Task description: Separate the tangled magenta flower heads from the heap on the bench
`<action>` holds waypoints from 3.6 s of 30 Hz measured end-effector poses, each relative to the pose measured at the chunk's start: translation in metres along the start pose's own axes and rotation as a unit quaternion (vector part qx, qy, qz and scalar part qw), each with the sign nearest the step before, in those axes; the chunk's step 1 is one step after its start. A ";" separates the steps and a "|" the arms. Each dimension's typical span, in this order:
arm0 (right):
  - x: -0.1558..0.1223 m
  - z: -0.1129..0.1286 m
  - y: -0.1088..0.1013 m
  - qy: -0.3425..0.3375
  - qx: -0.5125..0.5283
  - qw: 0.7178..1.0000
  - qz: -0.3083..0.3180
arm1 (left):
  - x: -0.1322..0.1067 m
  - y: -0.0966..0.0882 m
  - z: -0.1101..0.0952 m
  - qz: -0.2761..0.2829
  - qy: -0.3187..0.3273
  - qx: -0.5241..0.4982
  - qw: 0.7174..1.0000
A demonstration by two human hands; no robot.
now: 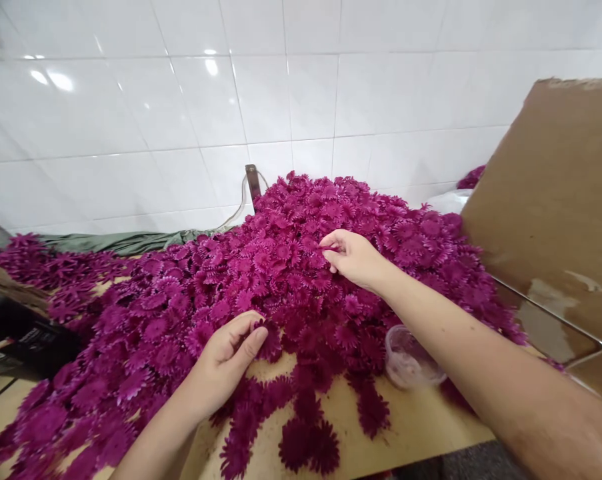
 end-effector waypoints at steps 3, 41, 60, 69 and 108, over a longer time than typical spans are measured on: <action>-0.010 0.000 0.024 0.011 0.067 0.995 0.077 | 0.001 0.005 -0.003 0.013 0.014 0.009 1.000; -0.021 -0.026 0.002 -0.010 -0.198 0.979 -0.045 | 0.047 0.022 0.020 -0.059 -0.091 -0.214 0.971; -0.035 -0.006 0.076 0.000 0.013 0.995 0.102 | 0.041 0.031 0.034 -0.030 -0.061 -0.182 0.981; -0.033 0.019 0.054 -0.125 -0.274 0.953 -0.032 | 0.035 0.031 0.021 -0.010 -0.012 -0.165 0.986; -0.012 -0.008 0.061 0.000 -0.094 0.996 -0.012 | 0.042 0.026 0.024 -0.094 -0.005 -0.150 0.984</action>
Point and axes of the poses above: each hand's wrist, its own x-axis towards the middle knuckle, its own y-axis out of the palm, z = x × y, the point moved 9 cm from there along x, towards the middle knuckle, and after that the axes turned 8 degrees about x, right-handed, at the moved point
